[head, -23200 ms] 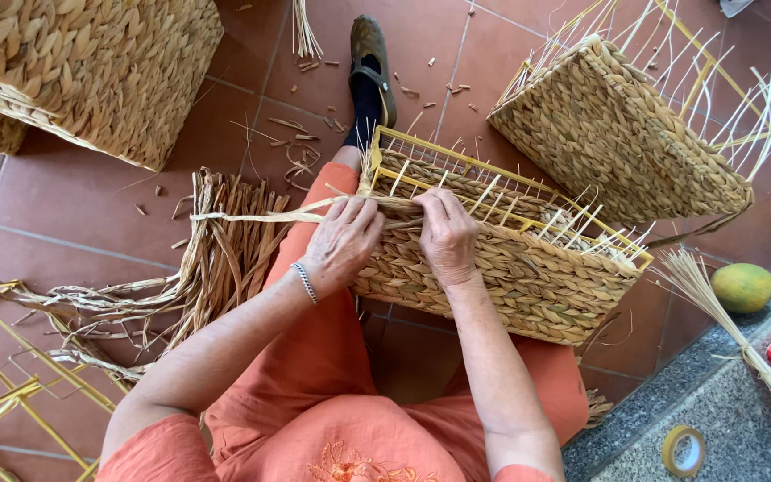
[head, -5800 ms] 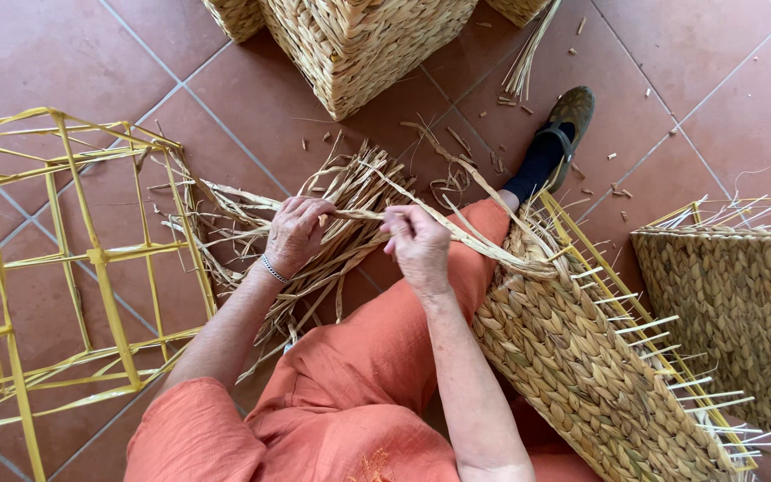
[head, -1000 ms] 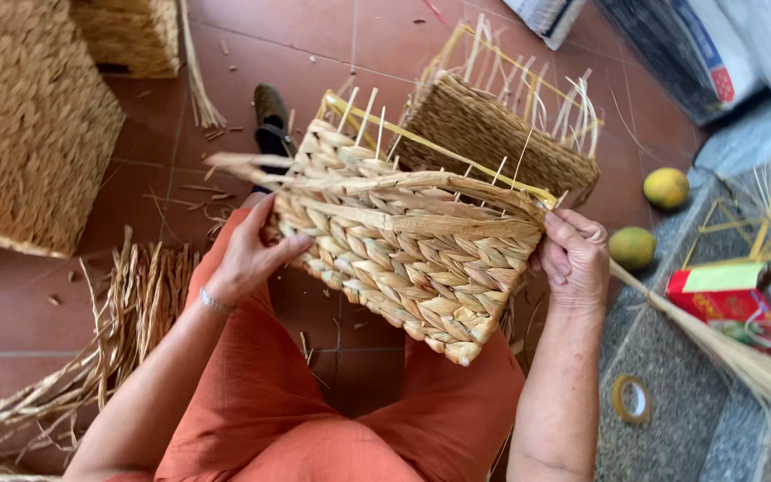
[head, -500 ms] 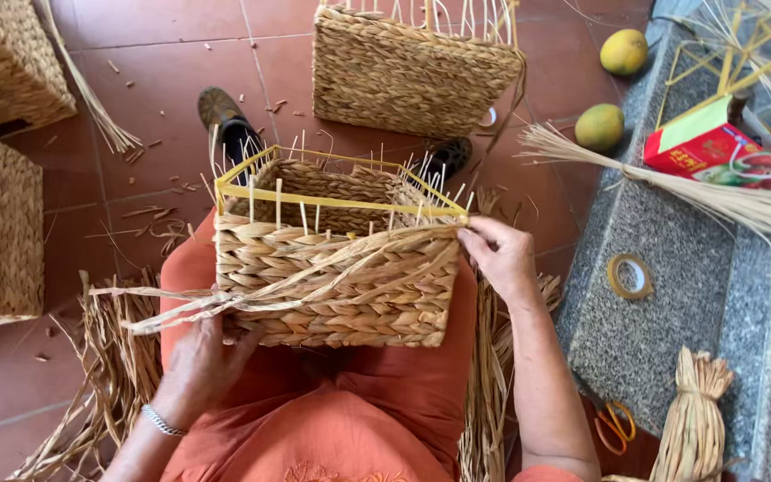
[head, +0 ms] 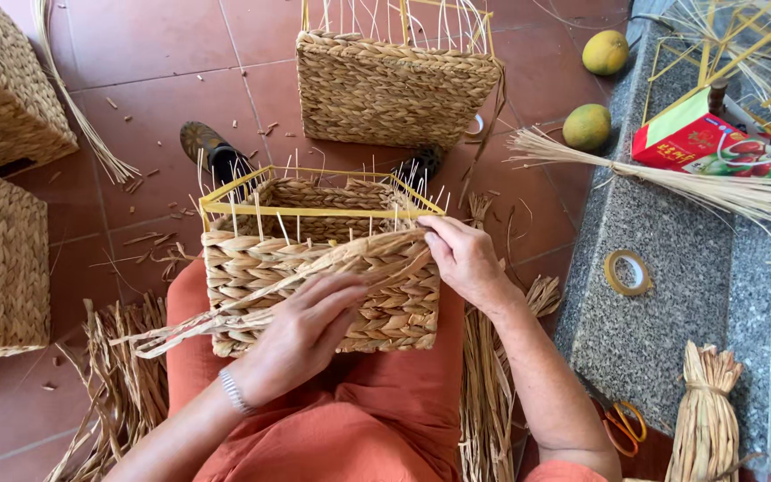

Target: The person sits on the floor weaving a water hyacinth basket, wrapping long strands around the woven body and the yellow bamboo rim frame, tucking and tightening the strands by hand. They gather loose strands from the floor, fold them over the rim, and weave them into the basket edge.

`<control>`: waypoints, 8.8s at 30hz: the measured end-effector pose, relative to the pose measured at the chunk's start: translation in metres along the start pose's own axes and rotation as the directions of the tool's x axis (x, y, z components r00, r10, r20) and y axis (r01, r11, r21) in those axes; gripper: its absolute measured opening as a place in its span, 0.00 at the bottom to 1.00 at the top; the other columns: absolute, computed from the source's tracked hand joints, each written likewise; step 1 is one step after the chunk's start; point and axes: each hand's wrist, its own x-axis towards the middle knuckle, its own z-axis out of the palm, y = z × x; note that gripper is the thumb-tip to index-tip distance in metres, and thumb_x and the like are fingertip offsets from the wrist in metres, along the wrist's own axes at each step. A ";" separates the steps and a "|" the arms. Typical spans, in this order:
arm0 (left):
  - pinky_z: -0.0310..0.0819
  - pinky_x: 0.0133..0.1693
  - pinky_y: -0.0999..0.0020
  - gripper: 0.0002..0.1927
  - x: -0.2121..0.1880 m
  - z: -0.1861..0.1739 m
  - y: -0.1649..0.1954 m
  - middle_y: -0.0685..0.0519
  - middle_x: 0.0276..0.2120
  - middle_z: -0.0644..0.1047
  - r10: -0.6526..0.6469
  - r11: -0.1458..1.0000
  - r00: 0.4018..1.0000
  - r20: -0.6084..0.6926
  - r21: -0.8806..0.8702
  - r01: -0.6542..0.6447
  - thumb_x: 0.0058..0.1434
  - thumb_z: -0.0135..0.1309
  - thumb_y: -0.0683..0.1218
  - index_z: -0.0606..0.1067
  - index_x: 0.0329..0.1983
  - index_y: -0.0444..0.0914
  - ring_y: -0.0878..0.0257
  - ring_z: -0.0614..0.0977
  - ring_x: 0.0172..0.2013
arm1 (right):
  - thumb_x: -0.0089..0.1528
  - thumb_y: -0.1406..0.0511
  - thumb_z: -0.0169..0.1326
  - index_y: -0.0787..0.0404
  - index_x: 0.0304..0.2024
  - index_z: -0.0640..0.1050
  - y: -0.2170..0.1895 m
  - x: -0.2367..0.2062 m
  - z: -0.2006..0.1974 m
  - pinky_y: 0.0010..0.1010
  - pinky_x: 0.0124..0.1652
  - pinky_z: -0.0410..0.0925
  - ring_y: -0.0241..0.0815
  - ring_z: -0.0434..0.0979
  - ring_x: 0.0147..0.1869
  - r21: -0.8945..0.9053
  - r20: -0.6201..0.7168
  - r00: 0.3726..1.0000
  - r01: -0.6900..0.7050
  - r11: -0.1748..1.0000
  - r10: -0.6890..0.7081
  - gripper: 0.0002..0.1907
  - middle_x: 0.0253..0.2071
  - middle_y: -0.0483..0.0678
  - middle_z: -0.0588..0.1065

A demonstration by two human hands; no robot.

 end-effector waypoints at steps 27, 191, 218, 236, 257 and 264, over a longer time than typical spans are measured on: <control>0.74 0.27 0.53 0.37 0.033 0.096 -0.078 0.42 0.29 0.77 -0.006 0.910 1.000 0.031 0.415 -0.007 0.57 0.50 0.35 0.57 0.71 0.28 0.48 0.79 0.27 | 0.64 0.72 0.58 0.65 0.50 0.80 0.018 -0.015 0.014 0.26 0.37 0.74 0.32 0.82 0.40 0.077 -0.044 0.996 -0.074 0.994 0.078 0.11 0.41 0.49 0.82; 0.67 0.46 0.58 0.24 0.015 -0.046 0.016 0.48 0.38 0.71 -0.050 0.486 0.988 0.147 0.868 -0.105 0.55 0.54 0.41 0.74 0.56 0.29 0.54 0.71 0.44 | 0.59 0.69 0.65 0.55 0.45 0.79 -0.041 -0.009 0.027 0.35 0.49 0.74 0.43 0.80 0.48 -0.168 0.056 0.984 0.178 0.970 -0.170 0.12 0.45 0.42 0.82; 0.77 0.58 0.58 0.22 0.050 0.013 -0.061 0.42 0.55 0.73 0.435 0.855 0.874 0.215 0.206 -0.476 0.58 0.58 0.42 0.76 0.55 0.27 0.46 0.80 0.57 | 0.55 0.74 0.65 0.62 0.44 0.81 -0.035 -0.047 0.026 0.34 0.51 0.72 0.46 0.75 0.50 -0.249 0.022 0.962 0.270 0.930 -0.273 0.14 0.65 0.53 0.72; 0.74 0.59 0.55 0.16 0.091 -0.035 -0.058 0.51 0.50 0.82 -0.108 0.993 0.831 0.545 0.101 0.063 0.61 0.52 0.45 0.79 0.52 0.44 0.55 0.81 0.53 | 0.59 0.72 0.58 0.63 0.43 0.80 -0.046 -0.049 0.029 0.34 0.55 0.66 0.43 0.69 0.57 -0.449 0.217 0.953 0.289 0.846 -0.211 0.09 0.70 0.49 0.67; 0.80 0.34 0.70 0.15 0.137 0.068 -0.177 0.50 0.37 0.83 -0.161 0.622 0.244 0.956 -0.094 0.778 0.58 0.62 0.41 0.81 0.49 0.35 0.66 0.82 0.33 | 0.62 0.67 0.60 0.62 0.40 0.73 -0.046 -0.054 0.026 0.35 0.47 0.71 0.45 0.74 0.48 -0.228 0.030 0.982 0.188 0.955 -0.186 0.09 0.56 0.56 0.78; 0.79 0.34 0.62 0.09 0.152 0.084 -0.174 0.48 0.36 0.82 -0.588 0.751 0.179 0.789 0.450 0.484 0.66 0.53 0.41 0.80 0.47 0.36 0.62 0.79 0.31 | 0.61 0.62 0.66 0.62 0.44 0.71 -0.038 -0.048 0.033 0.31 0.37 0.71 0.39 0.76 0.43 -0.166 -0.098 0.983 0.136 0.977 -0.153 0.19 0.49 0.55 0.79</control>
